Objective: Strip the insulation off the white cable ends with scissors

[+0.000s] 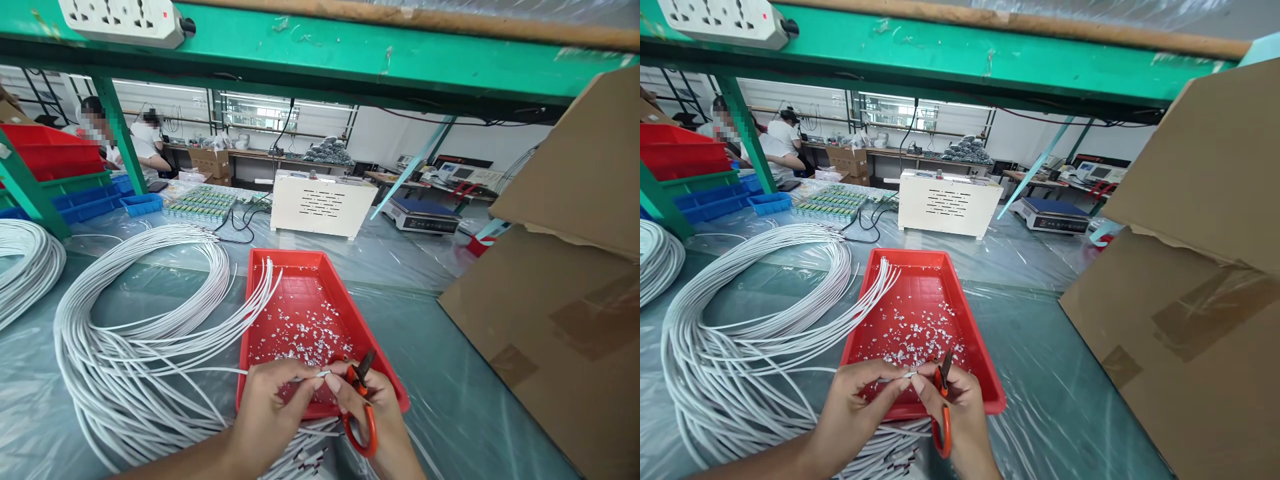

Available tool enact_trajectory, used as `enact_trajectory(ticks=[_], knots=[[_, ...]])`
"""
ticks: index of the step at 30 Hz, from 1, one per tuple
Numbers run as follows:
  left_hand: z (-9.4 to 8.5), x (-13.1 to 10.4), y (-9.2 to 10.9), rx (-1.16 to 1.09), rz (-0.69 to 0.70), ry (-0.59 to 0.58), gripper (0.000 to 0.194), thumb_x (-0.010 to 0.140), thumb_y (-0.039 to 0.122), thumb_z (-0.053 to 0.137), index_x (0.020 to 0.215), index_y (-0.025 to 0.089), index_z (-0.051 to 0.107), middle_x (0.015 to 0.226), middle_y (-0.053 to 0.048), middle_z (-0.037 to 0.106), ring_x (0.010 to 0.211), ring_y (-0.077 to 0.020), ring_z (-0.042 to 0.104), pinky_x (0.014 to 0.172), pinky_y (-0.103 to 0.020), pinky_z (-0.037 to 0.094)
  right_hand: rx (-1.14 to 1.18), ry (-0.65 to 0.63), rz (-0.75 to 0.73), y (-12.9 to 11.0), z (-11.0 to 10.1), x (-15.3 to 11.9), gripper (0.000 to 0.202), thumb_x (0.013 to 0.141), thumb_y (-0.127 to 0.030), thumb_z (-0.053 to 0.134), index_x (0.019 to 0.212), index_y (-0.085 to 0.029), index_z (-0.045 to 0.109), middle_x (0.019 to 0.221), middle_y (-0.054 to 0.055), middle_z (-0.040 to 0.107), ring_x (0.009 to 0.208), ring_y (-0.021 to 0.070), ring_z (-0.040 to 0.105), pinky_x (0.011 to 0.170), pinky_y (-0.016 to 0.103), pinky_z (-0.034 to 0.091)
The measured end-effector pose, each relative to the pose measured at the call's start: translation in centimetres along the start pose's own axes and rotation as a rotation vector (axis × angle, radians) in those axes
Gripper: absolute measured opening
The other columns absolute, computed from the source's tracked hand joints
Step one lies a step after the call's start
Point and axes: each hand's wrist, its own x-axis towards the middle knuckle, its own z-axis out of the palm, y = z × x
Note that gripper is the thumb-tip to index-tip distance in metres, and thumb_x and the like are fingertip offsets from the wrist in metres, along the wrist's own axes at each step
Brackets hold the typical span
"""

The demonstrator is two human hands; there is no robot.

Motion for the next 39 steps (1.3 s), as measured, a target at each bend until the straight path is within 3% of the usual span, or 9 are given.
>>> enact_trajectory(ticks=[4, 10, 13, 23, 30, 39], knots=[[0.0, -0.1, 0.0, 0.004, 0.092, -0.001, 0.015, 0.081, 0.021, 0.055, 0.082, 0.017, 0.070, 0.078, -0.005, 0.072, 0.070, -0.0152, 0.065, 0.065, -0.021, 0.049, 0.013, 0.011, -0.003, 0.1, -0.1, -0.1, 0.013, 0.056, -0.025, 0.077, 0.065, -0.019, 0.069, 0.044, -0.006, 0.044, 0.043, 0.0082, 0.038, 0.043, 0.019, 0.034], [0.3, -0.3, -0.4, 0.054, 0.137, 0.028, 0.014, 0.081, 0.019, 0.055, 0.081, 0.016, 0.069, 0.074, -0.004, 0.072, 0.066, -0.0144, 0.065, 0.063, -0.021, 0.048, -0.002, 0.027, -0.013, 0.4, -0.3, -0.2, 0.017, 0.062, -0.034, 0.072, 0.064, -0.017, 0.067, 0.045, -0.005, 0.044, 0.043, 0.0091, 0.039, 0.045, 0.021, 0.036], [0.5, -0.3, -0.5, 0.058, 0.138, 0.024, 0.014, 0.080, 0.019, 0.056, 0.080, 0.015, 0.069, 0.074, -0.004, 0.072, 0.065, -0.0138, 0.065, 0.063, -0.020, 0.048, 0.019, 0.011, -0.015, 0.8, -0.5, -0.1, 0.015, 0.062, -0.030, 0.073, 0.063, -0.018, 0.065, 0.046, -0.006, 0.046, 0.044, 0.0084, 0.039, 0.046, 0.019, 0.035], [0.0, -0.2, 0.7, -0.027, -0.010, -0.152, 0.022, 0.087, 0.024, 0.046, 0.086, 0.019, 0.067, 0.079, -0.002, 0.069, 0.070, -0.0132, 0.061, 0.062, -0.018, 0.043, 0.131, -0.021, 0.045, 1.1, -0.6, 0.2, 0.016, 0.061, -0.027, 0.074, 0.065, -0.017, 0.062, 0.048, -0.007, 0.044, 0.046, 0.0081, 0.036, 0.047, 0.018, 0.033], [-0.1, 0.5, 0.4, -0.079, -0.048, -0.233, 0.034, 0.089, 0.032, 0.039, 0.069, 0.013, 0.059, 0.059, 0.000, 0.054, 0.058, -0.0113, 0.049, 0.055, -0.019, 0.036, 0.064, -0.059, -0.014, 1.2, -0.9, 0.1, 0.012, 0.065, -0.023, 0.072, 0.064, -0.017, 0.061, 0.049, -0.007, 0.044, 0.046, 0.0077, 0.033, 0.045, 0.018, 0.029], [-0.4, 1.0, -0.3, -0.326, -0.199, -0.408, 0.036, 0.088, 0.041, 0.040, 0.071, 0.012, 0.053, 0.045, 0.005, 0.043, 0.043, -0.0070, 0.039, 0.047, -0.018, 0.030, -0.003, -0.085, -0.036, 1.0, -1.1, 0.2, 0.008, 0.064, -0.020, 0.071, 0.064, -0.018, 0.063, 0.053, -0.005, 0.050, 0.049, 0.0085, 0.039, 0.048, 0.018, 0.032]])
